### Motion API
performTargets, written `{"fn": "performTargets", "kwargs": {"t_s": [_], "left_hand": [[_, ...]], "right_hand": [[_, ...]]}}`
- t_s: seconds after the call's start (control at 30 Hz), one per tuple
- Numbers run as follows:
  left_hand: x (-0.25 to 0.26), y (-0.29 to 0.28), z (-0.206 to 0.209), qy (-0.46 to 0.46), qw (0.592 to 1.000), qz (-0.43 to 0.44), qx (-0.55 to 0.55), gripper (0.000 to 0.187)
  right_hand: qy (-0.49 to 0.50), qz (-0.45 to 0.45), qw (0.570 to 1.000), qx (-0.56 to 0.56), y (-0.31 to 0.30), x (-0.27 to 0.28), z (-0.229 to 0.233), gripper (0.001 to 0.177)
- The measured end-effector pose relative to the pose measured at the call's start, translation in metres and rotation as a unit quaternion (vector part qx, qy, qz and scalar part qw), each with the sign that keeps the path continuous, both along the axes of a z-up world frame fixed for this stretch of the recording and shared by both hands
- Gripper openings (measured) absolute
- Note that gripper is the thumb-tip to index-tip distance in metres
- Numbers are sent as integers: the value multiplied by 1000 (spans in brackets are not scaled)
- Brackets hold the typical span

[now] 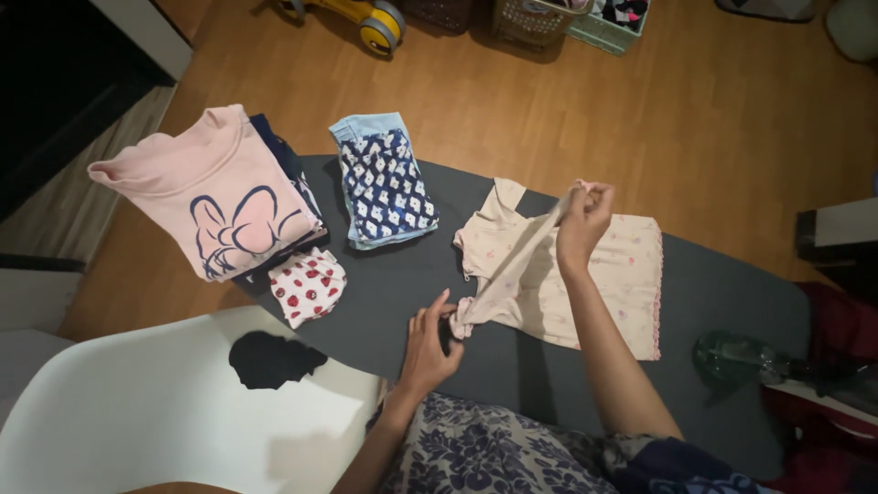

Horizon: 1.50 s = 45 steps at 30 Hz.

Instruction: Folding several pieces of baby and toddler clothing on an ironing board.

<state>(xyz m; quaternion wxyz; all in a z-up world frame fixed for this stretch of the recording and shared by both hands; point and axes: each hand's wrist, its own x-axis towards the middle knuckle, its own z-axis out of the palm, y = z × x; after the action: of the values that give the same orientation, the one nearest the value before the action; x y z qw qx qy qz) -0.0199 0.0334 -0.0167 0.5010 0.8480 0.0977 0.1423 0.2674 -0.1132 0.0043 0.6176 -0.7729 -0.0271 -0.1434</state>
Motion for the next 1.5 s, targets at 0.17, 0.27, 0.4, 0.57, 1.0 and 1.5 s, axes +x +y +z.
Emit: {"fn": "performTargets", "kwargs": {"t_s": [0.17,0.27,0.4,0.57,1.0,1.5], "left_hand": [[12,0,13,-58,998,18,-20,48],[13,1,-1,-20,997,50,-46,20],[16,7,-13,26,995,92,-7,14],[34,-5,26,10,991,73,109,35],[45,-21,-11,27,914,-243,323,76],[45,-18,-5,-65,928,-276,241,17]], "right_hand": [[94,81,988,92,9,3,-7,12],[140,134,974,114,24,1,-3,12],[193,190,956,112,36,6,-21,14],[240,235,931,147,37,9,-49,15],[123,-44,989,-76,-155,-124,-81,13],[96,-62,976,-188,-171,-171,-60,31]]}}
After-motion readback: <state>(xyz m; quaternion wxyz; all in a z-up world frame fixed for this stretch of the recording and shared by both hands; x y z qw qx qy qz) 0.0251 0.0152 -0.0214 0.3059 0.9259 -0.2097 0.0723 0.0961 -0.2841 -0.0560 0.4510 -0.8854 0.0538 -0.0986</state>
